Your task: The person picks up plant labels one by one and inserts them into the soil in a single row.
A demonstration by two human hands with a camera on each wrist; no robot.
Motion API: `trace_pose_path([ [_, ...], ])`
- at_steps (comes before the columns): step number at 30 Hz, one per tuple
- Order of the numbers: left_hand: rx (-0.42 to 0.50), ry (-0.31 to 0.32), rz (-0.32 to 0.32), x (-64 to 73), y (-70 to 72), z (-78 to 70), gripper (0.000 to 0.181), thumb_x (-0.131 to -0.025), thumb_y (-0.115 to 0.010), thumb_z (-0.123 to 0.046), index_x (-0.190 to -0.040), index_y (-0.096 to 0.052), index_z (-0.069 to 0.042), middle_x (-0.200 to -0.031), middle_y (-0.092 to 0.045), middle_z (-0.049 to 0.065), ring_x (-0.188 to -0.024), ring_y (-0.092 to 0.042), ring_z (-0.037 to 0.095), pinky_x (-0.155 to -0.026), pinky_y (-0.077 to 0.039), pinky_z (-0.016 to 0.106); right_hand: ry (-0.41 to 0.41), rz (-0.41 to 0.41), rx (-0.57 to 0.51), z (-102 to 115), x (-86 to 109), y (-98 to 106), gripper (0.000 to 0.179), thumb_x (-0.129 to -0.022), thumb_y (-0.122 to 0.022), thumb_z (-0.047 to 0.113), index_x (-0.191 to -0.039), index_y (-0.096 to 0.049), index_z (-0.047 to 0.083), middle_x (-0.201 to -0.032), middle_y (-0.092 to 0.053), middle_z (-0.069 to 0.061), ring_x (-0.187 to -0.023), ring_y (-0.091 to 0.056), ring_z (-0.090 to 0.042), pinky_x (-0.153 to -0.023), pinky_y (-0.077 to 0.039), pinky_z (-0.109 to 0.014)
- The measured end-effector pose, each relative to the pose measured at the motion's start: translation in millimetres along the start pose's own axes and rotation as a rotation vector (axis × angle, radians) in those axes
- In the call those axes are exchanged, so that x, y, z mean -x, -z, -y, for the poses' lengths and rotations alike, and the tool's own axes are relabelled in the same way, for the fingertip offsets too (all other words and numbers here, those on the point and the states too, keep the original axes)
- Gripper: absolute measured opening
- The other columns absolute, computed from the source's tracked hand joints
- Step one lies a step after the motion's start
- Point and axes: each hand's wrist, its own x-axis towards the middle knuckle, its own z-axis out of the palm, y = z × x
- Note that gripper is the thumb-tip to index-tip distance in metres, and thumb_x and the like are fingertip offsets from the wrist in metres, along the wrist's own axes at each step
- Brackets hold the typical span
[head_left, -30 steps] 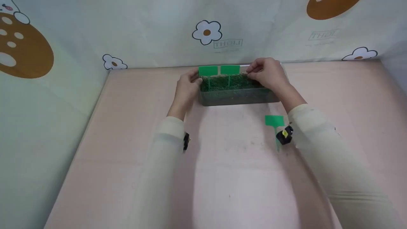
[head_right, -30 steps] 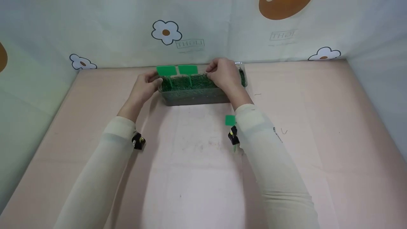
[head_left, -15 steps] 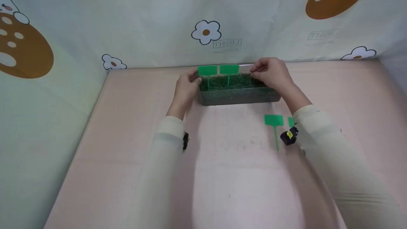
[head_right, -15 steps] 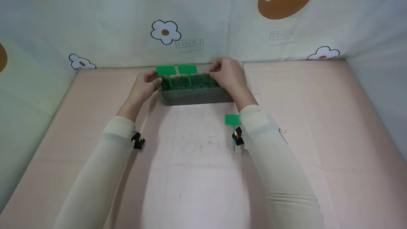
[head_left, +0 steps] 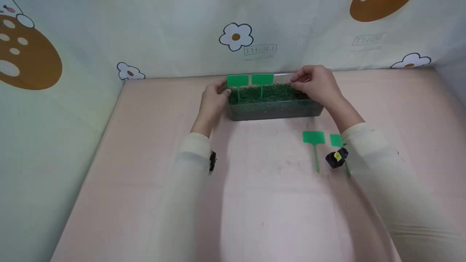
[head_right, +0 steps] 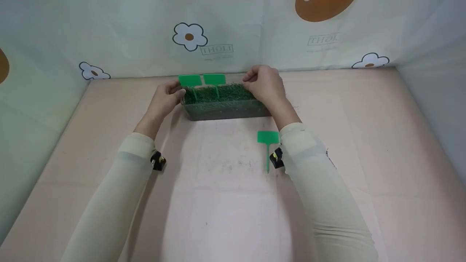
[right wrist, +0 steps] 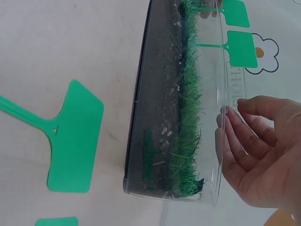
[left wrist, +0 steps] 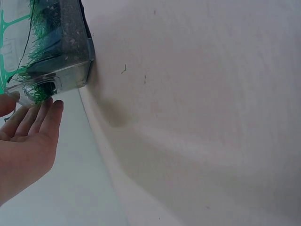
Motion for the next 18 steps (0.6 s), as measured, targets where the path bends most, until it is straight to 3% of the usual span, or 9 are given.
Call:
trace_pose_path([
  [18, 0.019, 0.002, -0.007, 0.5, -1.8, 3.8, 0.046, -0.106, -0.048, -0.015, -0.151, -0.044, -0.016, -0.15, -0.053, -0.001, -0.139, -0.048, 0.012, -0.116, -0.042, 0.026, 0.012, -0.046, -0.04, -7, 17.5, 7, 0.022, -0.096, -0.066, 0.026, -0.109, -0.07, 0.009, -0.097, -0.07, 0.0, -0.082, -0.058, -0.007, -0.067, -0.048, -0.016],
])
